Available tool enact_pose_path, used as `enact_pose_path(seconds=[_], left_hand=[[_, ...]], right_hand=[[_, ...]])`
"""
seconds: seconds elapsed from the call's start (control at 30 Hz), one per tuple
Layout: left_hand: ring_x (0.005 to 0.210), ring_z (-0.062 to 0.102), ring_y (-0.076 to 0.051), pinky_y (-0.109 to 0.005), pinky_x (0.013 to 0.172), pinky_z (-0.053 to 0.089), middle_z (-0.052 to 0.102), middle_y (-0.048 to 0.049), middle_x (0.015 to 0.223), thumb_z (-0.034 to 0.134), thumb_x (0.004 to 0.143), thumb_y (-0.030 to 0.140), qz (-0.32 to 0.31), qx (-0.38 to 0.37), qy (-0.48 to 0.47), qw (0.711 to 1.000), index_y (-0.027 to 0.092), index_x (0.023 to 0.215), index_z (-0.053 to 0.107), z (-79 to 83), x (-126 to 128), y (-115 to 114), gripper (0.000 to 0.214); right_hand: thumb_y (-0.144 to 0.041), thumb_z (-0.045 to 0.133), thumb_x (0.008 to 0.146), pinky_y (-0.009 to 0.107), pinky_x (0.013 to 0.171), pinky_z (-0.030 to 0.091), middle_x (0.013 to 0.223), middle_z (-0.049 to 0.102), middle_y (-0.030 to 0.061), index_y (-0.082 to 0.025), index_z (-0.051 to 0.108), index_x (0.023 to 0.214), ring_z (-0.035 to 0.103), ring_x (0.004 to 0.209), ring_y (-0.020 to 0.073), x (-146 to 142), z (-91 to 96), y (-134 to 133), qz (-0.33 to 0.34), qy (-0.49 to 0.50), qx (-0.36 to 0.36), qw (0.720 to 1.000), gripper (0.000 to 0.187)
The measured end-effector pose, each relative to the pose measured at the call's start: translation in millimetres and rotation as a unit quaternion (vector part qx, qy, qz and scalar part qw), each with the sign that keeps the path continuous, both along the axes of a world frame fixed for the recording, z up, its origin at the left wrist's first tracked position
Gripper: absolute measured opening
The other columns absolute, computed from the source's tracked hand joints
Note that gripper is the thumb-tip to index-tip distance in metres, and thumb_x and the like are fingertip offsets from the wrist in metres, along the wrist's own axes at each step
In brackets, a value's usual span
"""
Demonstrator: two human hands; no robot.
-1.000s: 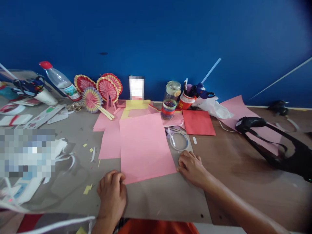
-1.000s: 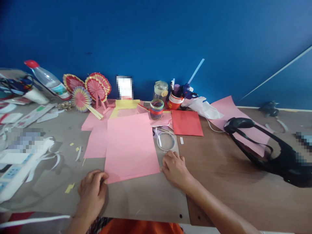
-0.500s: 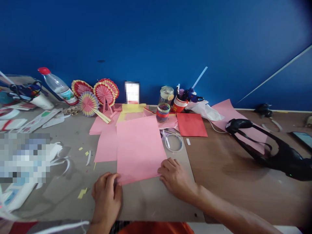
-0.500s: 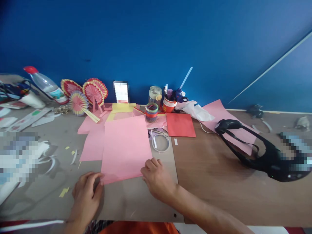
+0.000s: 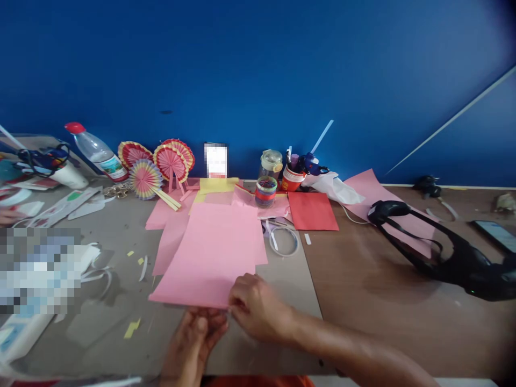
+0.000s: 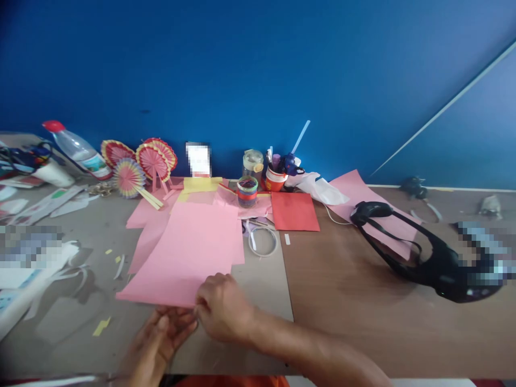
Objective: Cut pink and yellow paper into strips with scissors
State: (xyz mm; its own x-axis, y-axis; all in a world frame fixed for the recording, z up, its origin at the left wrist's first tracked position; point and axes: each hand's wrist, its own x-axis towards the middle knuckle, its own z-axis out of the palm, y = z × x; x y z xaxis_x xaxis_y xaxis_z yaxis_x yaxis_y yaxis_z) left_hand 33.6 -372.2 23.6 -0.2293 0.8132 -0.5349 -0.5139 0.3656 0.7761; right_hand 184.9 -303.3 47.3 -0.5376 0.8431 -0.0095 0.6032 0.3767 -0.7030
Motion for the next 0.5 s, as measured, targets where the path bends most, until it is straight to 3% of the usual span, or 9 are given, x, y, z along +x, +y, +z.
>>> enact_pose_path(seconds=[0.17,0.3,0.37,0.5], left_hand=[[0.070,0.067,-0.020,-0.040,0.068,0.060,0.071,-0.0021,0.077,0.087,0.053,0.032,0.038,-0.004,-0.034,0.999,0.018,0.087,0.065,3.4,-21,22,0.042],[0.079,0.067,-0.018,-0.032,0.068,0.060,0.071,-0.0011,0.090,0.086,0.053,0.028,0.091,0.032,-0.017,0.995,0.021,0.094,0.065,10.8,-28,35,0.047],[0.077,0.066,-0.015,-0.026,0.066,0.059,0.070,0.0011,0.085,0.086,0.052,0.027,0.124,0.056,-0.005,0.991,0.022,0.089,0.066,16.6,-28,44,0.042],[0.076,0.066,-0.016,-0.030,0.069,0.059,0.068,0.0027,0.077,0.084,0.054,0.026,0.141,0.091,-0.026,0.986,0.021,0.078,0.064,22.6,-27,58,0.033]], right_hand=[[-0.019,0.064,0.075,0.027,0.073,0.041,0.079,0.064,0.0037,-0.017,0.065,0.076,0.056,0.076,0.0167,-7,9.1,0,0.016,0.018,-0.016,1.000,0.003],[-0.016,0.062,0.078,0.026,0.073,0.042,0.087,0.065,0.0052,-0.016,0.065,0.086,0.057,0.080,0.0154,17,10.4,28,-0.088,0.067,0.004,0.994,0.010],[-0.015,0.058,0.080,0.027,0.071,0.042,0.085,0.063,0.0051,-0.016,0.064,0.085,0.056,0.077,0.0151,34,8.5,51,-0.153,0.047,0.016,0.987,0.008],[-0.016,0.059,0.078,0.027,0.071,0.042,0.081,0.060,0.0037,-0.016,0.063,0.084,0.055,0.074,0.0152,56,6.4,81,-0.222,0.016,0.040,0.974,0.007]])
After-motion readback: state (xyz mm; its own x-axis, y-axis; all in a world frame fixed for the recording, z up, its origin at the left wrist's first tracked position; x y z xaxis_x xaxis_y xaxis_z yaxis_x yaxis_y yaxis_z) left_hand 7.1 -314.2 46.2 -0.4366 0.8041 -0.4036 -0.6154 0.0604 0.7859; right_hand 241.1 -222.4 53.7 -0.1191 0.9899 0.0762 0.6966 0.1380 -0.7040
